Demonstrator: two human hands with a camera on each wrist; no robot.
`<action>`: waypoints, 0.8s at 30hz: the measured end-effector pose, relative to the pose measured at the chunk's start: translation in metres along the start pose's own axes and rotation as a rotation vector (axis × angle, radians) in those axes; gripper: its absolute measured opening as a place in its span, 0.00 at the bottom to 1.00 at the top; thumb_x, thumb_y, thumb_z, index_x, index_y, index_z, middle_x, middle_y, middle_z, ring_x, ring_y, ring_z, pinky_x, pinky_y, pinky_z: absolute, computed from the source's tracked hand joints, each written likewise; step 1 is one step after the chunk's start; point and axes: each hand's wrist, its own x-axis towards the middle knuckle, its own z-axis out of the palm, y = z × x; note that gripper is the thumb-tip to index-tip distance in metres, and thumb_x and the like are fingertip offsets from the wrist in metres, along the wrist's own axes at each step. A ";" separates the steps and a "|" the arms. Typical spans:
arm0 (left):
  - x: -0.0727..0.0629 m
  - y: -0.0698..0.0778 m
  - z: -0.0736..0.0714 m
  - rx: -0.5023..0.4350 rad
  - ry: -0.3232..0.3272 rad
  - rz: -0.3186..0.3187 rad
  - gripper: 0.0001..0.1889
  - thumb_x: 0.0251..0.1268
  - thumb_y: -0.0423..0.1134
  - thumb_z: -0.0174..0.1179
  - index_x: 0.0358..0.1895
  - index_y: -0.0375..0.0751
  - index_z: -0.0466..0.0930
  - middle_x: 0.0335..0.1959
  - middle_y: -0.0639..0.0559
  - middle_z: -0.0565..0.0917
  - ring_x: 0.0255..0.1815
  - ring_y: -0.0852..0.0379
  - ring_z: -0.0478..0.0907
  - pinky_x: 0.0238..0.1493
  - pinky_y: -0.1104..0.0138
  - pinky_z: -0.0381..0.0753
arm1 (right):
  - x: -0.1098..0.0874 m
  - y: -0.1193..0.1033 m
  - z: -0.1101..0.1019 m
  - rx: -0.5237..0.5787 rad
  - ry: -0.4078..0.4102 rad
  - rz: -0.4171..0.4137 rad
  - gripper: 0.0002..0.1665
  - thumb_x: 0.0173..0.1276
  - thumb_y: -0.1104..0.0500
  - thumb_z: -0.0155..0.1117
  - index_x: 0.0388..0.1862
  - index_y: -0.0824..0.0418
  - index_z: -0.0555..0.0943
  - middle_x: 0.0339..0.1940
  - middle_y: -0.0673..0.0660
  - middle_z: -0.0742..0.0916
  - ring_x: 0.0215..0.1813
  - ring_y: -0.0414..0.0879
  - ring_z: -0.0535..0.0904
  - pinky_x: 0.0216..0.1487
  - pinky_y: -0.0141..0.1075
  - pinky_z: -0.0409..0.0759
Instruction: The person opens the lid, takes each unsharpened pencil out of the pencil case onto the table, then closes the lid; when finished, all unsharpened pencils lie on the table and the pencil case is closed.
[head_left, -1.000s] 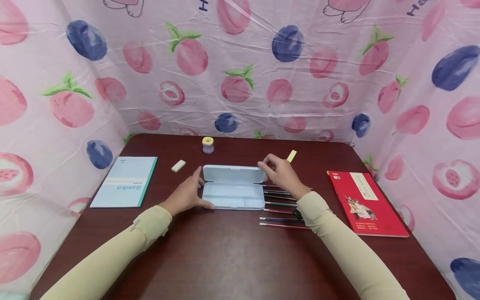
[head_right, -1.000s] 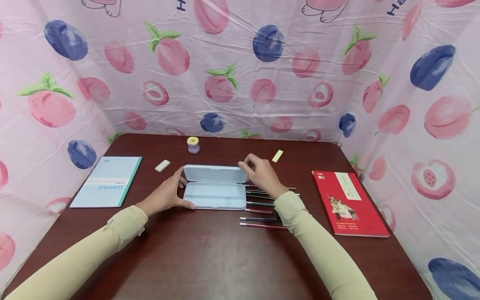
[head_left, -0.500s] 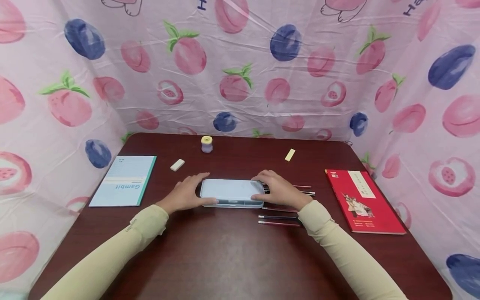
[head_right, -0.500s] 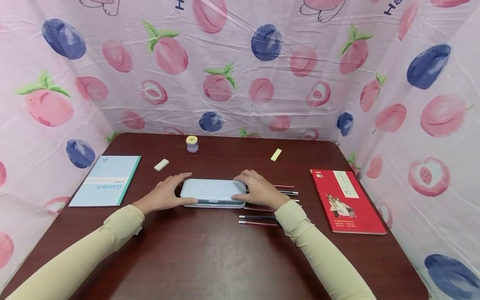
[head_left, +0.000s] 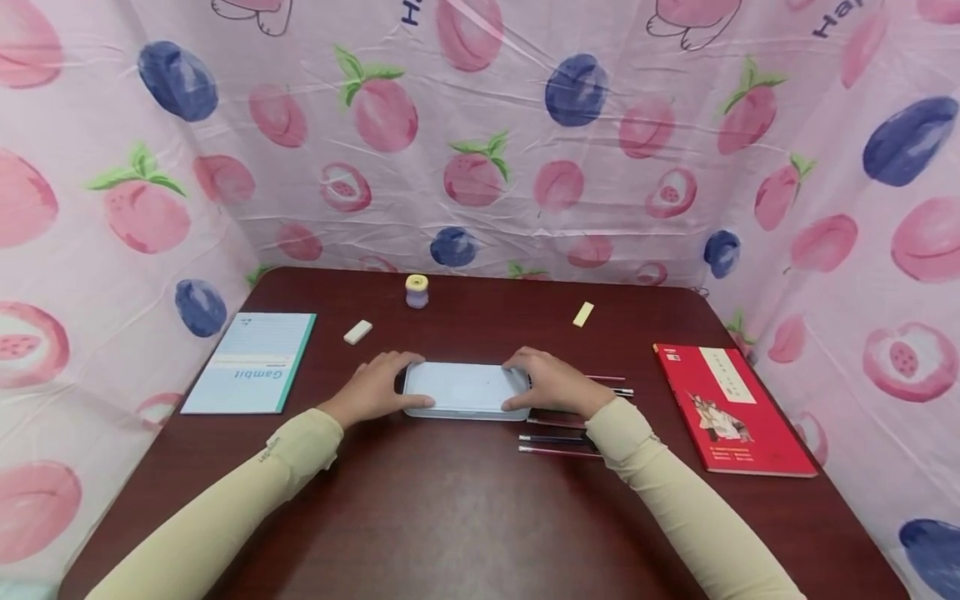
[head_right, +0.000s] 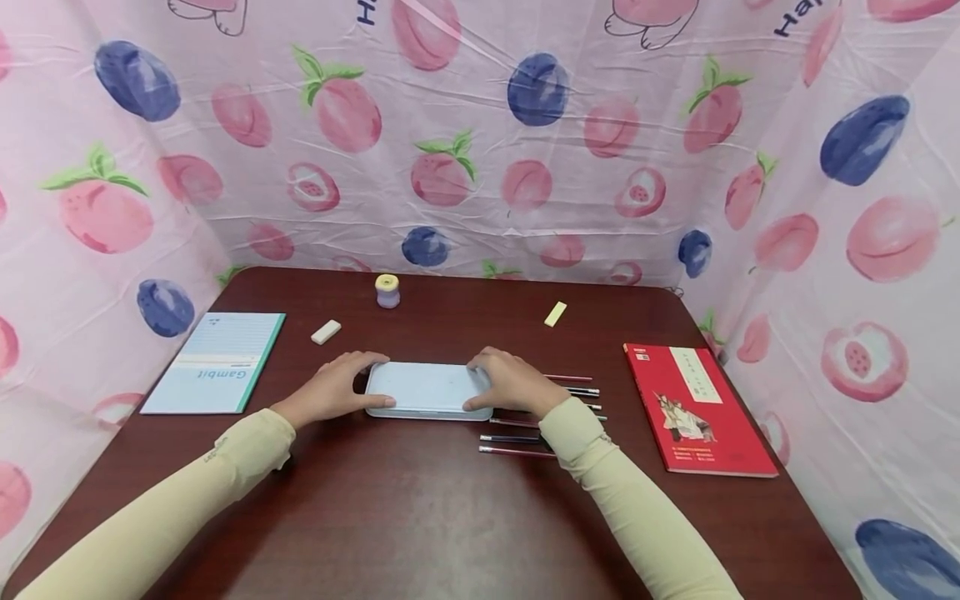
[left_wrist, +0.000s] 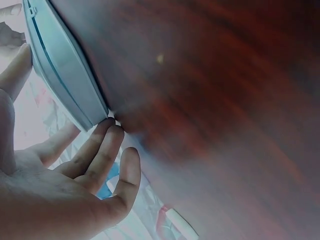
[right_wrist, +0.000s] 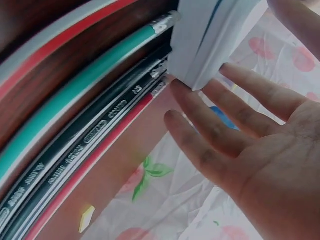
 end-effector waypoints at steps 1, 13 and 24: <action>0.000 0.001 0.000 -0.001 -0.002 0.000 0.45 0.60 0.66 0.75 0.76 0.48 0.72 0.68 0.42 0.81 0.69 0.43 0.74 0.73 0.33 0.68 | 0.000 -0.001 -0.001 -0.002 -0.002 0.009 0.41 0.58 0.46 0.86 0.65 0.64 0.83 0.63 0.61 0.85 0.58 0.51 0.82 0.58 0.46 0.84; 0.003 0.003 -0.001 -0.011 0.000 -0.008 0.45 0.58 0.65 0.77 0.75 0.48 0.73 0.66 0.43 0.81 0.66 0.44 0.75 0.73 0.38 0.72 | -0.002 -0.008 -0.004 -0.028 0.001 0.055 0.40 0.57 0.46 0.87 0.62 0.65 0.84 0.64 0.62 0.85 0.58 0.53 0.82 0.59 0.48 0.84; 0.001 0.002 0.001 -0.016 -0.013 -0.028 0.46 0.58 0.65 0.77 0.76 0.48 0.72 0.67 0.43 0.80 0.65 0.45 0.74 0.71 0.44 0.79 | -0.002 -0.003 0.004 -0.011 0.029 0.038 0.40 0.56 0.46 0.87 0.62 0.64 0.83 0.62 0.60 0.84 0.54 0.51 0.81 0.55 0.45 0.84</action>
